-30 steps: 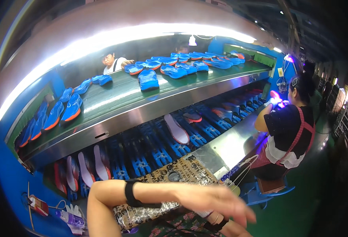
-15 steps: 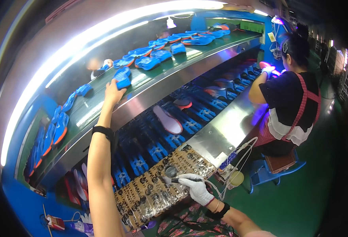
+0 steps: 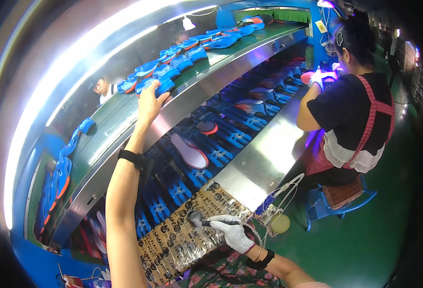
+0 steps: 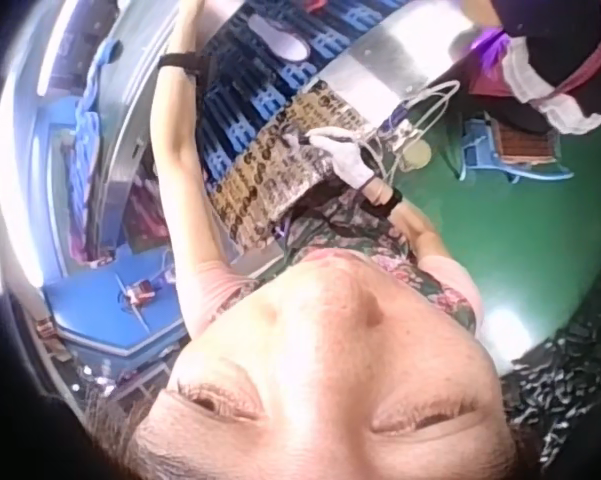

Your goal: Applying adhesive to blue shoe outsoles on a production line.

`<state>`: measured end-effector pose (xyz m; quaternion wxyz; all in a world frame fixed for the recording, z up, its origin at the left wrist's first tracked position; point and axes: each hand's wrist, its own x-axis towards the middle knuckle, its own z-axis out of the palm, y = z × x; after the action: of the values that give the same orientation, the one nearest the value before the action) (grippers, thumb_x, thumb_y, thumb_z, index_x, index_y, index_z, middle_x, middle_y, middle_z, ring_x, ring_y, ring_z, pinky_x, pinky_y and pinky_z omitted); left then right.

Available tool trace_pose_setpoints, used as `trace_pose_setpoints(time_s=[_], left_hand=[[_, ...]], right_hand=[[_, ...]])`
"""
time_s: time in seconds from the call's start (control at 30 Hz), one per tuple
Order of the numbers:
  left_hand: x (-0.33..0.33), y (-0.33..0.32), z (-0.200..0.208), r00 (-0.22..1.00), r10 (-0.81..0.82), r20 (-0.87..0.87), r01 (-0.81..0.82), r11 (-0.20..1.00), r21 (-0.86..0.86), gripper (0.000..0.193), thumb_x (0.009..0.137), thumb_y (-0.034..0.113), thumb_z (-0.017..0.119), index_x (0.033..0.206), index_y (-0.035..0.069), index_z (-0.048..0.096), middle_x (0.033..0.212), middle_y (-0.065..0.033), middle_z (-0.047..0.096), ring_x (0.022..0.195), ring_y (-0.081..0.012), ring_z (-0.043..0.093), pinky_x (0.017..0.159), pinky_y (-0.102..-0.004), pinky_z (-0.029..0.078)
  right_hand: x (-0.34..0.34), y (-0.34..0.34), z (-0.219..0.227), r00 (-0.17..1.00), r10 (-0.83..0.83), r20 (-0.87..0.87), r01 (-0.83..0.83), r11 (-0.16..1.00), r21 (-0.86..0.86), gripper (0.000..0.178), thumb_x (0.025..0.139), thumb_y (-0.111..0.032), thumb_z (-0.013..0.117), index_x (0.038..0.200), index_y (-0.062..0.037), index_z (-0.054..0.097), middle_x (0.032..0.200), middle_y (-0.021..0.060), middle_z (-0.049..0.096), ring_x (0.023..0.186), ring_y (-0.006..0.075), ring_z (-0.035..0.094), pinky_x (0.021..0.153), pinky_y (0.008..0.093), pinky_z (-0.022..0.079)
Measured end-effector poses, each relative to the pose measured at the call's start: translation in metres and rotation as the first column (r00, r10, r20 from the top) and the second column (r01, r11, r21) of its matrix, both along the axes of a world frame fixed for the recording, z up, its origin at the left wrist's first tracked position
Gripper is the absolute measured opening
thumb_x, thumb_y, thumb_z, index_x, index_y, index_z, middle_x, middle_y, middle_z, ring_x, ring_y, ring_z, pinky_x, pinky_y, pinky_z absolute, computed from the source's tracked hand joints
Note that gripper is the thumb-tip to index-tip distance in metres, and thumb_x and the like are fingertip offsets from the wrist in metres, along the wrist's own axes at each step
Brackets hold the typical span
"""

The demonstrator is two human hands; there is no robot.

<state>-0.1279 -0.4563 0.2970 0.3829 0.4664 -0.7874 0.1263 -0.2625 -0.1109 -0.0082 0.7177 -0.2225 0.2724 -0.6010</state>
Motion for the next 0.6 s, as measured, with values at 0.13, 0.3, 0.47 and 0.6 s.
trace_pose_setpoints(time_s=[0.13, 0.3, 0.47, 0.6], left_hand=[[-0.048, -0.013, -0.005, 0.997, -0.058, 0.058, 0.065, 0.990, -0.124, 0.046, 0.084, 0.027, 0.079, 0.123, 0.010, 0.062, 0.110, -0.0250, 0.068, 0.104, -0.0445, 0.063, 0.089, -0.0521, 0.050], [-0.095, -0.031, 0.001, 0.990, -0.102, 0.101, 0.111, 0.990, -0.091, 0.038, 0.086, 0.027, 0.076, 0.116, 0.011, 0.059, 0.106, -0.0223, 0.069, 0.102, -0.0453, 0.063, 0.085, -0.0549, 0.050], [-0.085, -0.049, -0.005, 0.985, -0.168, -0.045, 0.161, 0.978, -0.133, 0.042, 0.086, 0.026, 0.076, 0.122, 0.013, 0.061, 0.108, -0.0230, 0.069, 0.104, -0.0438, 0.063, 0.089, -0.0524, 0.049], [-0.062, -0.036, 0.001, 0.816, -0.281, -0.505, 0.298, 0.953, -0.049, 0.038, 0.089, 0.021, 0.074, 0.124, 0.016, 0.063, 0.115, -0.0156, 0.067, 0.106, -0.0338, 0.064, 0.091, -0.0462, 0.050]], right_hand=[[-0.006, -0.003, -0.003, 0.999, -0.030, -0.011, 0.030, 0.999, -0.027, 0.019, 0.090, 0.000, 0.071, 0.108, 0.0045, 0.073, 0.101, 0.0094, 0.076, 0.084, 0.0115, 0.070, 0.075, 0.0216, 0.054], [-0.012, -0.007, -0.007, 0.998, -0.057, -0.001, 0.057, 0.998, 0.000, 0.019, 0.089, 0.000, 0.072, 0.108, 0.0036, 0.074, 0.100, 0.0083, 0.076, 0.085, 0.0107, 0.069, 0.074, 0.0216, 0.053], [-0.010, -0.006, 0.007, 0.995, -0.075, -0.059, 0.075, 0.997, 0.006, 0.018, 0.089, 0.001, 0.071, 0.107, 0.0037, 0.073, 0.099, 0.0099, 0.075, 0.086, 0.0129, 0.070, 0.077, 0.0224, 0.054], [-0.008, -0.001, 0.016, 0.992, -0.089, -0.090, 0.089, 0.996, 0.001, 0.019, 0.088, 0.000, 0.073, 0.106, 0.0029, 0.074, 0.102, 0.0083, 0.075, 0.092, 0.0137, 0.069, 0.084, 0.0255, 0.054]])
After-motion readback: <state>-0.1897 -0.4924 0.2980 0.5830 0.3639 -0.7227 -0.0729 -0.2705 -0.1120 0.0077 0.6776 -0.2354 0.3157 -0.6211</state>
